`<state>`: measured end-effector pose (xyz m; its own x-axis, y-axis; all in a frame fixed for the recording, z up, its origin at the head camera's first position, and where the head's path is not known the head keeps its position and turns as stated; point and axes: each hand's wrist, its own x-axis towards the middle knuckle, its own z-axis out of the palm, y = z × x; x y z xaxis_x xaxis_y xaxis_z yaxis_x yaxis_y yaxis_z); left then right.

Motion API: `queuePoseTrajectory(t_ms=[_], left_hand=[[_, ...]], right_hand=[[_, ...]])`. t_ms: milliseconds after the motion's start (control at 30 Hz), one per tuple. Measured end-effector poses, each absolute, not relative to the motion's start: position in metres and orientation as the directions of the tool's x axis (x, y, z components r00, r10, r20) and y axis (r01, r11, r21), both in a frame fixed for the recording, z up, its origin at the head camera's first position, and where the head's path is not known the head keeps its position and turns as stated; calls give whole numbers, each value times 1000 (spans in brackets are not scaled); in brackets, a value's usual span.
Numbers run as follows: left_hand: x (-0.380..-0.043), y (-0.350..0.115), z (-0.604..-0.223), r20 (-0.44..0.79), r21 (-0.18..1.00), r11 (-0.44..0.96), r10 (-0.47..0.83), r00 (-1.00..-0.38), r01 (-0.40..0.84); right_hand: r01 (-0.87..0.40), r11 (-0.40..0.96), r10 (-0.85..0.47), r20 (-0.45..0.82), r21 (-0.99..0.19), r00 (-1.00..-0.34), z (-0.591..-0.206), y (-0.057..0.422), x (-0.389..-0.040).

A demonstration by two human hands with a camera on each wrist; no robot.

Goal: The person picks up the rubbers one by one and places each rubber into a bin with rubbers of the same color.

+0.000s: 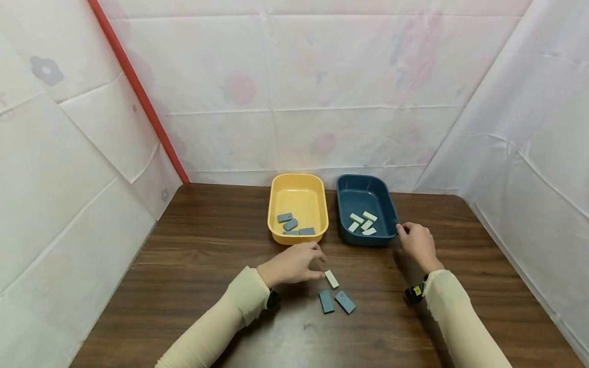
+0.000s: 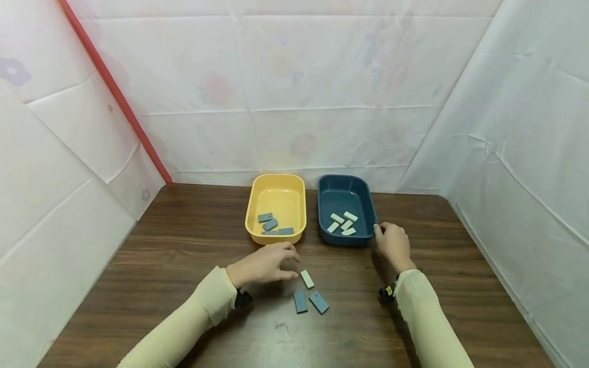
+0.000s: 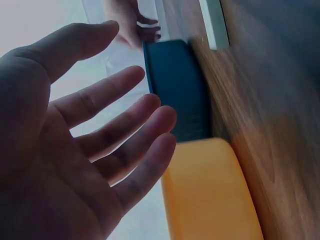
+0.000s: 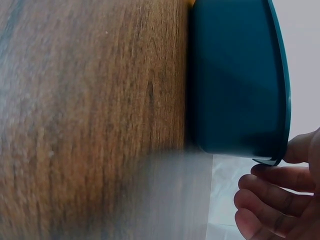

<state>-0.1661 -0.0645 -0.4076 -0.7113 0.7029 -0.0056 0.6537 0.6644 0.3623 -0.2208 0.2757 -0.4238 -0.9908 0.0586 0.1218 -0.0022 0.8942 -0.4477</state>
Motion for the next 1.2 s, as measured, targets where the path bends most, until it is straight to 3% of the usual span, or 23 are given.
queuePoseTrajectory(t_ms=[233,600,967,1200], left_hand=[[-160,-55,-409,-119,314,649,751,-649,693],[-143,-40,-418,-177,301,597,802,-571,744],[-139,-34,-426,-202,288,585,811,-549,758],[-136,-29,-431,-174,214,574,819,-547,791]], right_hand=[[-6,896,56,127,-444,-990,-425,276,-221],[-13,888,56,137,-459,-989,-426,277,-220],[-5,889,65,136,-458,-989,-429,277,-221],[-1,886,68,132,-463,-989,-428,276,-220]])
